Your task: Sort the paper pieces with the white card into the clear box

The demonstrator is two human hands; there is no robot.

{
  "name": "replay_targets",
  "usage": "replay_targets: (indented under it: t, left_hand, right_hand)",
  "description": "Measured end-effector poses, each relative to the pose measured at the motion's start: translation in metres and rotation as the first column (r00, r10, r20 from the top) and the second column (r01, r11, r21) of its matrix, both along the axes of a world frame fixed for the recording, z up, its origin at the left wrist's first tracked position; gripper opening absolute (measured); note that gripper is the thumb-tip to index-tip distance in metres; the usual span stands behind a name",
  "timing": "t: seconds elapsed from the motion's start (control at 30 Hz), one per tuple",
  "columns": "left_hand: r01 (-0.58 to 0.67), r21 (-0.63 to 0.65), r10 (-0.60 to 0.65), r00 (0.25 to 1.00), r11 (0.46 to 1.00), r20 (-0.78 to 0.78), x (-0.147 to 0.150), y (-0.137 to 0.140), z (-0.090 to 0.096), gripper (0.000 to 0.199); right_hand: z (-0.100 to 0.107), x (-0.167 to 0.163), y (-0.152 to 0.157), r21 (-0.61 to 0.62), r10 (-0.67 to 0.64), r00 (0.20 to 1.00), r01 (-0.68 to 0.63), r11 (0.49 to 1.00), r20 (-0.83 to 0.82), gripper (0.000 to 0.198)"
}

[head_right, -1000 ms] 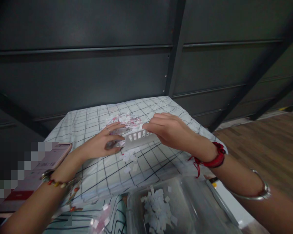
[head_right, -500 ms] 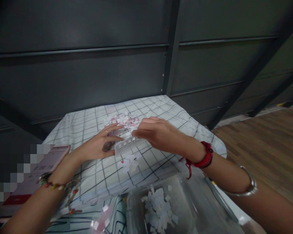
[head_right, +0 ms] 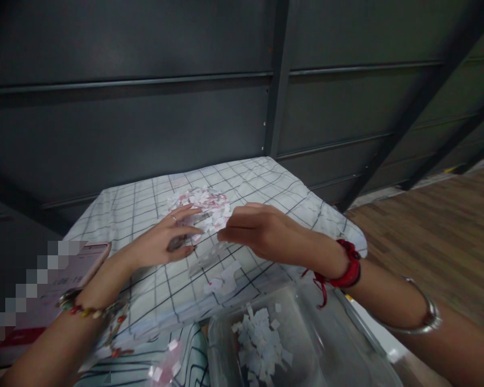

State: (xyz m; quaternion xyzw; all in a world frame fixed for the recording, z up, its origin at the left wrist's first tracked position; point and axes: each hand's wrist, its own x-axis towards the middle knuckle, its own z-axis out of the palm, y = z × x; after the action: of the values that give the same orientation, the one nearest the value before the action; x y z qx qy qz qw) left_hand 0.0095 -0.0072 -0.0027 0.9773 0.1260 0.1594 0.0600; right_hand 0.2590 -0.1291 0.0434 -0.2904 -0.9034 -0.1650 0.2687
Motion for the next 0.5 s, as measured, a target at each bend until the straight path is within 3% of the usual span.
replay_targets:
  t: [0.17, 0.33, 0.5]
  left_hand:
    - [0.031, -0.014, -0.032, 0.999, 0.999, -0.036, 0.007, -0.009, 0.002, 0.032]
    - [0.113, -0.027, -0.112, 0.994, 0.993, 0.006, 0.013, -0.016, -0.002, 0.039]
    - [0.084, -0.002, -0.084, 0.996, 0.996, 0.000, 0.013, -0.014, -0.002, 0.037]
  right_hand:
    - [0.001, 0.007, -0.014, -0.043, 0.003, 0.998, 0.000, 0.999, 0.062, 0.022]
    - [0.016, 0.013, -0.042, -0.046, -0.102, 0.990, 0.107, 0.993, 0.099, 0.028]
    - [0.019, 0.019, -0.060, -0.073, -0.158, 0.984, 0.164, 0.984, 0.085, 0.024]
